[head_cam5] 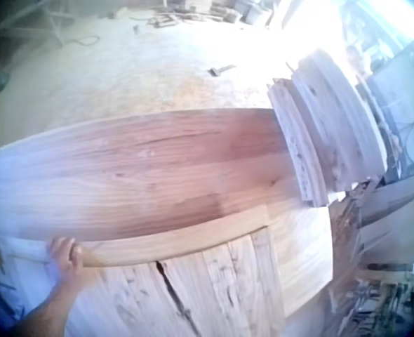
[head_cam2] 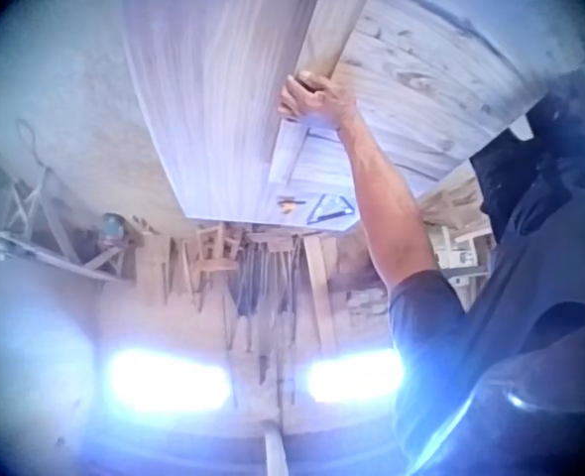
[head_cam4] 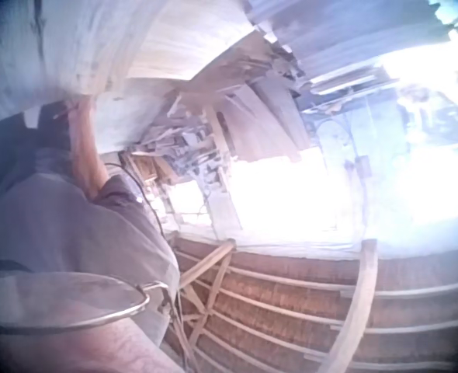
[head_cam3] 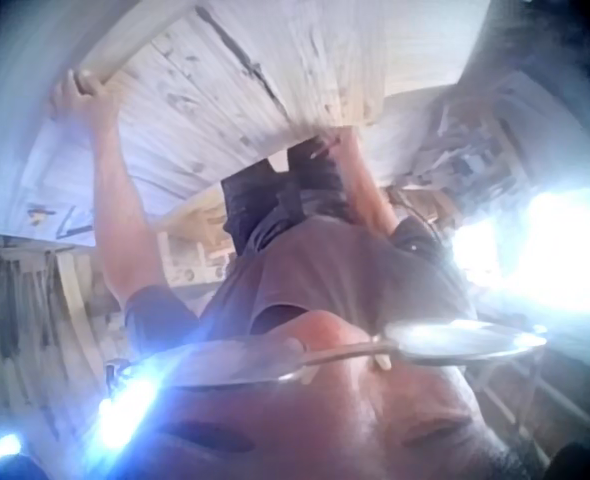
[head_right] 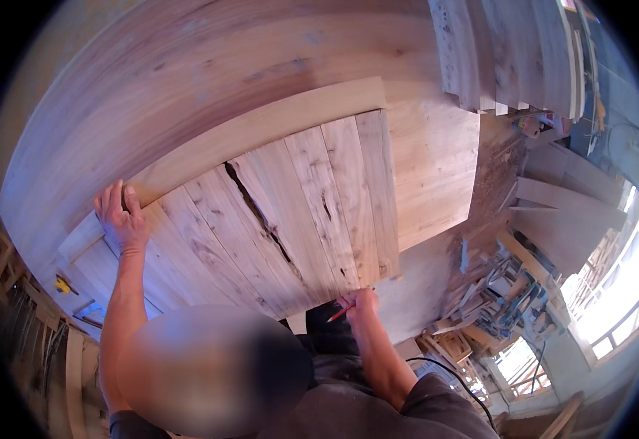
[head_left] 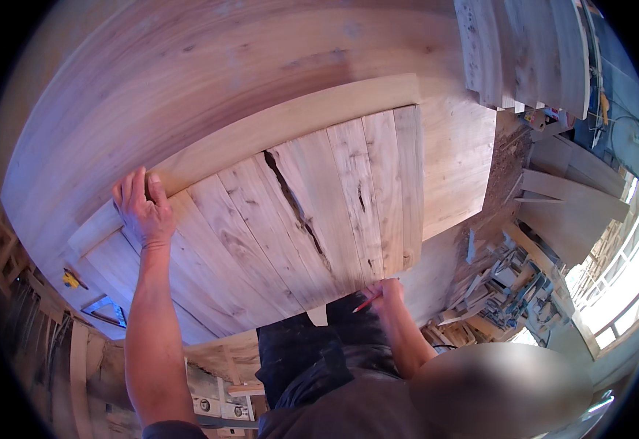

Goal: The person measures a large wooden board with a tape measure and marks it with a pencil. They then place a curved wooden template on the board and trace its outline with the pencil.

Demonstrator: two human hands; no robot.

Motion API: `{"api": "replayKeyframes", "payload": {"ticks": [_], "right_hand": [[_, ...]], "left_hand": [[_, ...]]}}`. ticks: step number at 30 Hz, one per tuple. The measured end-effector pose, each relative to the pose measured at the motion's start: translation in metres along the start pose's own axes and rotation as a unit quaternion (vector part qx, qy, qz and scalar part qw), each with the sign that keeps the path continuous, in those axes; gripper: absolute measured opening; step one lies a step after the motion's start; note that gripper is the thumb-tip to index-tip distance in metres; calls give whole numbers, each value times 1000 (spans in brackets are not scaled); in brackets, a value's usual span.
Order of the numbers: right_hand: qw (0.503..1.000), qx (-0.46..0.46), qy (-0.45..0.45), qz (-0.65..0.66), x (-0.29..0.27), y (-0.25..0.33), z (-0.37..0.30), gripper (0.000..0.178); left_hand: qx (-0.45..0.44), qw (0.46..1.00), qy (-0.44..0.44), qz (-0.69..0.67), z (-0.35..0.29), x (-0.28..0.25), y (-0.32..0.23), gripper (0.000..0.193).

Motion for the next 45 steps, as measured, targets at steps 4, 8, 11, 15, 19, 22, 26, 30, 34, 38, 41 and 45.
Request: {"api": "replayKeyframes", "payload": {"ticks": [4,8,11,15,19,22,26,30,34,38,41,45], "right_hand": [[999,-11,-31,6,4,2,-8,25],[1000,-9,9,-17,-1,0,-9,23],[996,17,88,-19,-20,9,3,18],[876,-58,449,164,-26,53,19,13],[991,-100,82,18,-35,72,33,20],[993,-107,36,-25,-24,77,22,23],[987,-102,98,-72,-16,81,8,24],[984,-138,51,-105,-22,77,13,23],[980,-116,89,-134,-36,84,13,19],[733,-260,-147,-611,-27,144,-10,18],[724,-397,-102,-554,28,192,-24,27],[791,-444,228,-354,142,198,-20,33]], "left_hand": [[-8,1000,-5,-11,-1,2,2,23],[-1,1000,-10,-13,-2,4,4,23],[2,1000,-15,-6,-2,4,4,23],[1,1000,-9,-9,-1,6,6,24],[-3,1000,-1,-11,-2,6,7,24],[-4,1000,-4,-9,-3,5,7,24],[-2,1000,0,1,-3,4,5,24],[9,1000,-15,3,-2,5,3,24],[1,1000,2,0,-1,5,6,24],[-2,1000,7,-6,-2,6,8,25],[-4,1000,3,-3,-5,8,9,25],[4,1000,-9,-5,-5,8,9,24]]}}
Point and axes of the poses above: each hand's wrist, its own z-axis towards the middle knuckle, its own x-axis out of the palm, y = z × x, the point moved 3 cm from there along z, towards the middle knuckle, and after that the axes turned 11 degrees about y, right-handed, at the moved point
